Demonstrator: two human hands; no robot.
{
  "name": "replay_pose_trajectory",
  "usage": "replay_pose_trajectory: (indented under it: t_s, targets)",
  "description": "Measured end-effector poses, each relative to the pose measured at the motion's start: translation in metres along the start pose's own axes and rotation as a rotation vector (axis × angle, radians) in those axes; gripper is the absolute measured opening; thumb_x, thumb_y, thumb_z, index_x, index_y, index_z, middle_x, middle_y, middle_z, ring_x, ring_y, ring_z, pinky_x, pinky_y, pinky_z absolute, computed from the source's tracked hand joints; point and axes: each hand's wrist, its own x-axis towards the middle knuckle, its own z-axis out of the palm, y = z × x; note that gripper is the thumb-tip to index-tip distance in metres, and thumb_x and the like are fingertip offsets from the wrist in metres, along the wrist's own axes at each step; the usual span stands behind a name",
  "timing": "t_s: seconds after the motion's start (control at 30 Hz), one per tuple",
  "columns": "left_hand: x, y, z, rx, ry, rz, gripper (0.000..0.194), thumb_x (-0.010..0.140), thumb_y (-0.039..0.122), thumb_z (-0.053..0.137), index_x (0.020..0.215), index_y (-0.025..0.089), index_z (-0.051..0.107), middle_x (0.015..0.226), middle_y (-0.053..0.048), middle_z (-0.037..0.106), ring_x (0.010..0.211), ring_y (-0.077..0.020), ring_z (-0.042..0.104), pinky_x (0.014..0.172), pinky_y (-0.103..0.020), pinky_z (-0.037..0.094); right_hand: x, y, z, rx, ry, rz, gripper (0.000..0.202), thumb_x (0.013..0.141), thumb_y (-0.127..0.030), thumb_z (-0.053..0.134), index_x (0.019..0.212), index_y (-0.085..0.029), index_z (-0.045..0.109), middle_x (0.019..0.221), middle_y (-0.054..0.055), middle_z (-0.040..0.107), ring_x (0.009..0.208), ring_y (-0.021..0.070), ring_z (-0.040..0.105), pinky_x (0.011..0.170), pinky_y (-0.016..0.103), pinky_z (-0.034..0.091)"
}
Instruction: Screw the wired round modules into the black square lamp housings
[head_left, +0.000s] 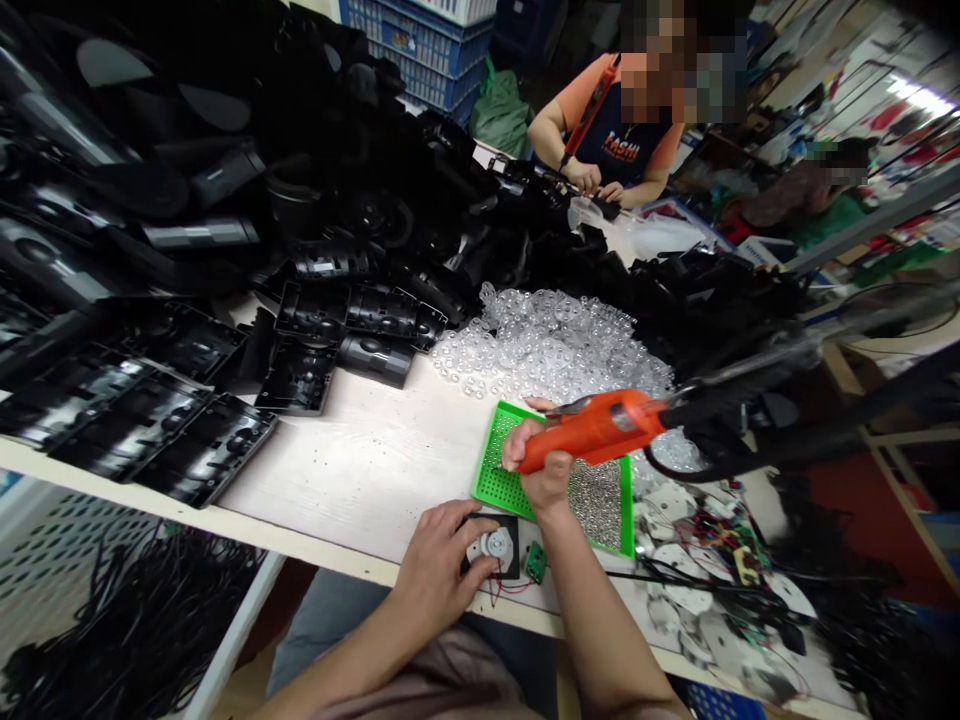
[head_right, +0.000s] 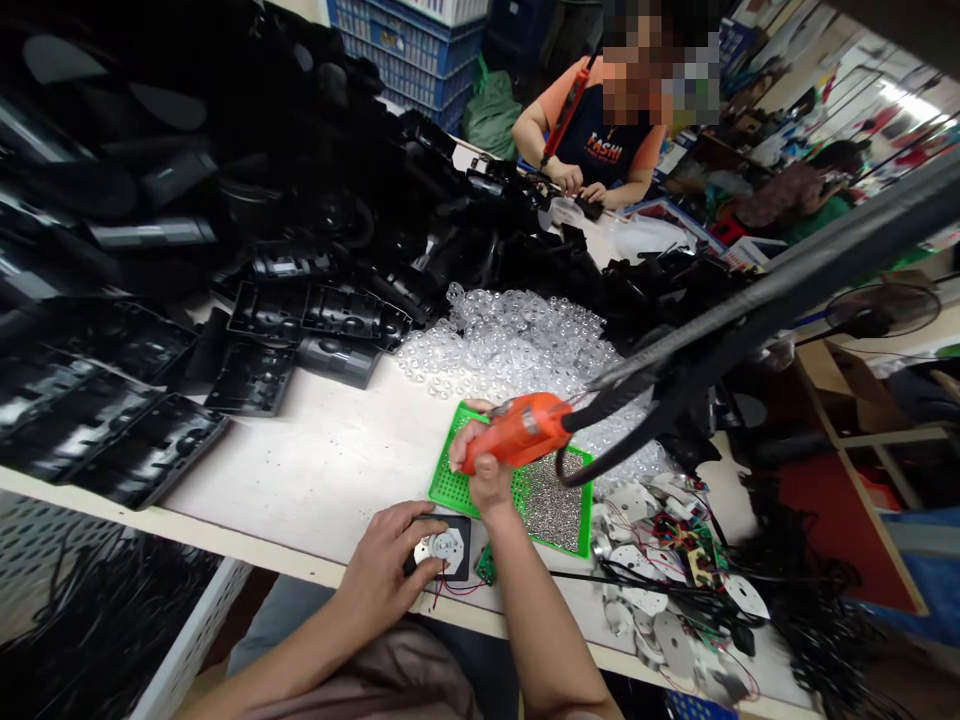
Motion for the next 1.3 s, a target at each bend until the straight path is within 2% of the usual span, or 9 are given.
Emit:
replay_pose_trajectory:
  t_s: [0.07,0.13,0.27,0.5,0.8,0.87,1.0,1.13,1.3]
  targets:
    - [-0.001,0.000,-0.003,-0.042,0.011,-0.001,0.038,0.082,0.022,0.058,0.120,0.023,0.053,0.121,-0.010,0.059,0.113,-0.0265,0.054,0.093,-0.044,0.045,-0.001,-0.019,0.004,0.066,0.040,-0.075,0.065,0.059,-0.087,0.050,0.073,-0.024,0.054,0.046,-0.008,0.038,0.035,0.0104,0.035,0.035,0.025,0.032]
    - [-0.002,0.001,-0.007,-0.095,0.069,-0.017,0.040,0.082,0.020,0.054,0.122,0.022,0.051,0.118,-0.010,0.060,0.112,-0.0259,0.054,0.093,-0.044,0.045,-0.006,-0.038,0.010,0.161,0.053,-0.145,0.063,0.066,-0.084,0.050,0.085,-0.025,0.059,0.047,-0.009,0.039,0.033,0.0095,0.034,0.033,0.024,0.032]
    - [0.002,0.002,-0.011,-0.083,0.178,-0.055,0.036,0.090,0.026,0.055,0.125,0.023,0.052,0.107,-0.008,0.065,0.101,-0.0225,0.059,0.086,-0.040,0.046,-0.026,-0.060,0.023,0.313,-0.021,-0.122,0.064,0.069,-0.080,0.053,0.105,-0.027,0.059,0.048,-0.009,0.041,0.030,0.0094,0.032,0.031,0.023,0.033]
    - [0.005,0.008,-0.016,-0.108,0.190,-0.012,0.012,0.091,0.029,0.060,0.089,0.024,0.070,0.074,0.000,0.069,0.076,-0.0170,0.061,0.072,-0.034,0.044,-0.052,-0.057,0.029,0.347,-0.009,-0.062,0.070,0.062,-0.082,0.057,0.107,-0.029,0.060,0.045,-0.009,0.041,0.029,0.0104,0.032,0.030,0.023,0.031]
    - [0.000,0.019,-0.028,0.131,0.139,0.079,0.014,0.091,0.030,0.060,0.085,0.025,0.072,0.068,0.000,0.065,0.075,-0.0179,0.059,0.070,-0.034,0.039,-0.069,-0.060,0.031,0.376,-0.061,-0.072,0.067,0.060,-0.076,0.066,0.105,-0.027,0.061,0.045,-0.008,0.046,0.030,0.0107,0.036,0.032,0.023,0.032]
    - [0.000,0.019,-0.029,0.136,0.118,0.077,0.014,0.090,0.033,0.061,0.096,0.026,0.071,0.076,-0.001,0.067,0.079,-0.0187,0.060,0.071,-0.034,0.040,-0.073,-0.062,0.028,0.369,-0.062,-0.077,0.068,0.059,-0.076,0.067,0.105,-0.027,0.062,0.045,-0.008,0.048,0.030,0.0110,0.038,0.034,0.023,0.033]
    - [-0.002,0.012,-0.026,0.118,0.106,0.018,0.042,0.089,0.041,0.059,0.127,0.023,0.055,0.111,-0.009,0.065,0.104,-0.0248,0.059,0.085,-0.040,0.044,-0.076,-0.070,0.012,0.311,0.000,-0.141,0.068,0.058,-0.077,0.066,0.105,-0.028,0.065,0.045,-0.007,0.050,0.031,0.0116,0.040,0.035,0.025,0.036]
    - [-0.003,0.002,-0.018,0.082,0.051,-0.005,0.039,0.089,0.035,0.057,0.126,0.025,0.053,0.121,-0.010,0.060,0.114,-0.0273,0.054,0.093,-0.045,0.043,-0.078,-0.063,-0.006,0.258,0.076,-0.159,0.067,0.060,-0.076,0.066,0.106,-0.028,0.064,0.047,-0.007,0.050,0.032,0.0115,0.040,0.036,0.025,0.037]
    - [-0.003,-0.002,-0.005,0.077,-0.009,-0.010,0.045,0.086,0.033,0.062,0.129,0.024,0.052,0.124,-0.010,0.059,0.115,-0.0274,0.054,0.094,-0.044,0.044,-0.083,-0.035,-0.011,0.205,0.094,-0.116,0.070,0.061,-0.076,0.066,0.108,-0.025,0.058,0.049,-0.008,0.048,0.033,0.0108,0.039,0.035,0.024,0.034]
